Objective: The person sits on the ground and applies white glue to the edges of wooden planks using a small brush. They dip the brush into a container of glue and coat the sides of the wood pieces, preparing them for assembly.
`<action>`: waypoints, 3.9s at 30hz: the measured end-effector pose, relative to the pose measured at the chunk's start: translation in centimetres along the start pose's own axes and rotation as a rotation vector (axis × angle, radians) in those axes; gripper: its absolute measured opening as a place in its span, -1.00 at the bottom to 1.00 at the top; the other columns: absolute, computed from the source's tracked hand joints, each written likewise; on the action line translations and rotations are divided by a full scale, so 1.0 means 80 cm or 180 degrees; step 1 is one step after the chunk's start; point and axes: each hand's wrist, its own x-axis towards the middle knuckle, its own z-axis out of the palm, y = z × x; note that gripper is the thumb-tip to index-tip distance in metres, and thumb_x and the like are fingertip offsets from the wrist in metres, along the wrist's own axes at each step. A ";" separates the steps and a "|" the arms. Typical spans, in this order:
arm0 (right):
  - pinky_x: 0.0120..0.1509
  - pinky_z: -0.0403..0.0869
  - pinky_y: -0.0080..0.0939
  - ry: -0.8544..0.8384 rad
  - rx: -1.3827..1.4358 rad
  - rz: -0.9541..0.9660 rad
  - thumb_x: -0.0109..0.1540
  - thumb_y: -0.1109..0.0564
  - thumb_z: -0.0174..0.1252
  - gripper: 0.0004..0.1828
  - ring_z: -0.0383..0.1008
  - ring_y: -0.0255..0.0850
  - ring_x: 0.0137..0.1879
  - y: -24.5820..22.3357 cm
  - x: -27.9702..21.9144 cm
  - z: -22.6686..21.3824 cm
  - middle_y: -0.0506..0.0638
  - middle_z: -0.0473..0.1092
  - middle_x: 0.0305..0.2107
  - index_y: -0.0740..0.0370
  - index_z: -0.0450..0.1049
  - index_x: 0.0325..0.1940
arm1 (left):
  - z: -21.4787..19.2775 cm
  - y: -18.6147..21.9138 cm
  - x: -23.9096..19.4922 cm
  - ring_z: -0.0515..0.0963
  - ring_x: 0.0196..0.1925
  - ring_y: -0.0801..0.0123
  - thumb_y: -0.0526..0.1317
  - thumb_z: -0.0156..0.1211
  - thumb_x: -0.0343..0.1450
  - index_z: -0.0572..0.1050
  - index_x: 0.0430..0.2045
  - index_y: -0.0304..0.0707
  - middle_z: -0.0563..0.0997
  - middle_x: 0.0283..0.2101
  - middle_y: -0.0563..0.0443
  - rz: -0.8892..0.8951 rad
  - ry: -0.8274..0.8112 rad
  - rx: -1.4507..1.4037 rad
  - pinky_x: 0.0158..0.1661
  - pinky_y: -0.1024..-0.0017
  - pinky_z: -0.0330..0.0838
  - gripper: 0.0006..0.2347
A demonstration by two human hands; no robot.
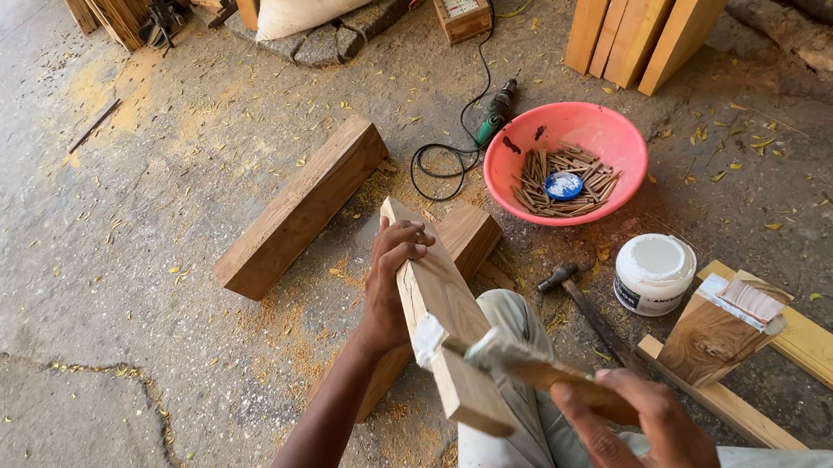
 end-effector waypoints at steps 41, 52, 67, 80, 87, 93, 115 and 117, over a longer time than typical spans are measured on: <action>0.04 0.68 -0.06 -0.0122 0.4029 0.1731 0.39 0.14 0.08 -0.47 0.57 -0.15 -0.08 -0.056 0.007 0.054 0.18 0.39 -0.09 0.48 0.30 0.40 | 0.100 -0.067 -0.050 -0.05 0.62 -0.16 0.02 0.41 0.30 0.19 0.18 0.21 0.12 0.55 -0.14 -0.0288 0.0805 -0.0666 0.56 -0.15 -0.11 -0.40; -0.19 0.60 -0.33 -0.0237 0.3218 0.1002 0.33 0.31 0.15 -0.58 0.57 -0.26 -0.20 -0.067 -0.037 0.080 0.22 0.41 0.01 0.54 0.40 0.27 | 0.147 -0.096 -0.064 0.42 0.36 0.11 -0.10 0.64 0.18 0.22 0.19 -0.01 0.33 0.42 -0.09 -0.0167 0.1600 -0.1748 0.35 -0.05 0.27 -0.26; -0.35 0.47 -0.19 0.0121 0.0666 0.3138 0.34 0.22 0.07 -0.68 0.53 -0.23 -0.40 0.053 -0.007 0.035 0.07 0.56 -0.34 0.37 0.44 0.16 | 0.053 -0.067 -0.066 0.30 0.51 0.03 -0.17 0.50 0.27 0.34 0.22 0.04 0.42 0.43 -0.15 -0.0095 0.0852 -0.1573 0.54 -0.01 0.08 -0.39; -0.17 0.60 0.04 -0.1718 -0.2383 0.2385 0.25 0.26 0.14 -0.87 0.61 0.18 -0.16 0.258 0.044 0.192 0.35 0.49 -0.20 0.38 0.57 -0.24 | 0.107 -0.168 -0.197 0.42 0.45 -0.06 -0.07 0.39 0.42 0.38 0.10 -0.03 0.40 0.36 -0.39 -0.0205 0.1324 -0.1823 0.51 -0.10 0.17 -0.59; -0.17 0.60 0.10 -0.1463 -0.2616 0.2697 0.31 0.24 0.06 -0.78 0.61 0.24 -0.13 0.356 -0.008 0.239 0.34 0.53 -0.21 0.36 0.61 -0.25 | 0.082 -0.178 -0.232 0.27 0.50 -0.15 -0.02 0.17 0.54 0.38 0.09 -0.11 0.41 0.32 -0.43 -0.0019 0.0823 -0.1930 0.51 -0.14 0.07 -0.69; -0.08 0.59 0.13 -0.1684 -0.2391 0.2717 0.36 0.26 0.02 -0.75 0.59 0.26 -0.07 0.402 -0.029 0.258 0.35 0.54 -0.18 0.36 0.62 -0.23 | 0.095 -0.129 -0.196 0.30 0.52 -0.02 0.06 0.06 0.56 0.39 0.14 -0.08 0.44 0.31 -0.40 -0.0045 0.1319 -0.2544 0.54 -0.17 0.04 -0.65; 0.03 0.53 0.12 -0.0700 -0.1814 0.3330 0.05 0.26 0.38 -0.78 0.56 0.35 -0.12 0.379 0.025 0.170 0.49 0.49 -0.30 0.49 0.55 -0.32 | 0.100 -0.094 -0.219 0.25 0.58 -0.05 0.02 0.25 0.49 0.45 0.08 0.05 0.47 0.34 -0.25 -0.0880 0.1257 -0.2370 0.50 -0.07 0.04 -0.69; 0.03 0.53 0.12 -0.0652 -0.1743 0.3395 0.05 0.26 0.37 -0.78 0.55 0.36 -0.11 0.386 0.025 0.175 0.51 0.49 -0.28 0.49 0.55 -0.32 | 0.095 -0.090 -0.209 0.27 0.56 -0.04 0.00 0.27 0.48 0.44 0.06 0.03 0.47 0.33 -0.24 -0.0778 0.1254 -0.2298 0.53 -0.12 0.05 -0.69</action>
